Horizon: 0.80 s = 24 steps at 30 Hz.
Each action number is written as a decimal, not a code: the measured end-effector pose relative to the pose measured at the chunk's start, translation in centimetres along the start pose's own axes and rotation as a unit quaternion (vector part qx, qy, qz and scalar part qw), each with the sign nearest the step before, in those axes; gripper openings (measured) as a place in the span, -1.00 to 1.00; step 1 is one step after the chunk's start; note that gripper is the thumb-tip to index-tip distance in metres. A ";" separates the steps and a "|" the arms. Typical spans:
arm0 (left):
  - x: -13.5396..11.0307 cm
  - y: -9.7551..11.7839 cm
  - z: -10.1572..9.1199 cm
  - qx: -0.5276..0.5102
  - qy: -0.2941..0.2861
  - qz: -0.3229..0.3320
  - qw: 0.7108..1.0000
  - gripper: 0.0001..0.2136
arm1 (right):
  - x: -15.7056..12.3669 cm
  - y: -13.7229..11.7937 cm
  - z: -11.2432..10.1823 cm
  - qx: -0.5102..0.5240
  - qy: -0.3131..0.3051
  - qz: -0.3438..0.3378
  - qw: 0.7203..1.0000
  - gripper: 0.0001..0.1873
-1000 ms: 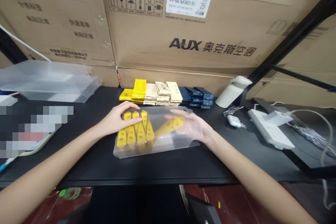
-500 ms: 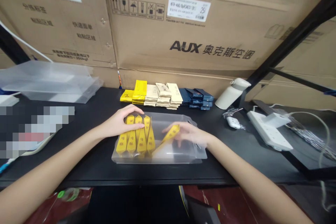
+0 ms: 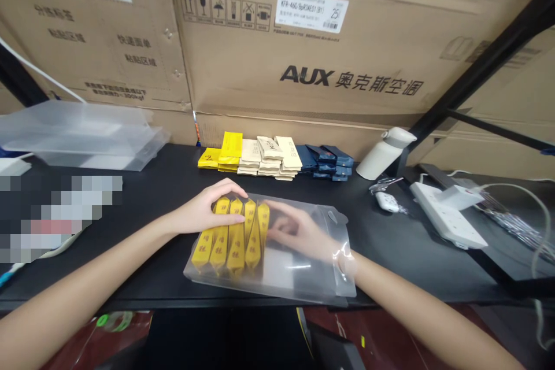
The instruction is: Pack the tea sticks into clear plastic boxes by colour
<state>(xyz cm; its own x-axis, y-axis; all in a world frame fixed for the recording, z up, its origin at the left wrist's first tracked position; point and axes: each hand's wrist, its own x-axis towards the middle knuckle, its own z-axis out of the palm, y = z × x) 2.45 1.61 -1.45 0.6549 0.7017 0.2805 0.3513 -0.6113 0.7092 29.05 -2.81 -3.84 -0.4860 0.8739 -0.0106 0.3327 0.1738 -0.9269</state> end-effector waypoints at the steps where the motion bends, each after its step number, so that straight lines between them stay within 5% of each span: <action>1: 0.0 0.1 0.1 0.000 0.000 -0.005 1.000 -0.68 | 0.1 0.1 0.1 0.016 -0.004 0.004 1.000 -0.34; 13: 0.1 -0.3 0.8 -0.004 0.089 -0.061 0.994 -0.59 | 0.6 0.3 -0.9 0.108 -0.009 0.032 0.994 -0.53; 20: 0.2 -2.0 -0.6 0.035 0.150 -0.084 0.985 -0.58 | 0.0 -0.6 -4.3 0.145 -0.167 0.048 0.974 -0.53; 24: -0.1 -3.5 -1.8 0.059 0.192 -0.080 0.976 -0.59 | -0.5 -0.4 -7.7 0.123 -0.324 0.053 0.936 -0.43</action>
<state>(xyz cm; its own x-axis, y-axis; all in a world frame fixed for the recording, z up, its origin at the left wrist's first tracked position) -0.07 4.31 -2.81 0.2943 0.8632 0.4102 0.5187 -0.5048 0.6900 35.38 0.18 -0.63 -0.8762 0.4065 -0.2590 0.2492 -0.0779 -0.9653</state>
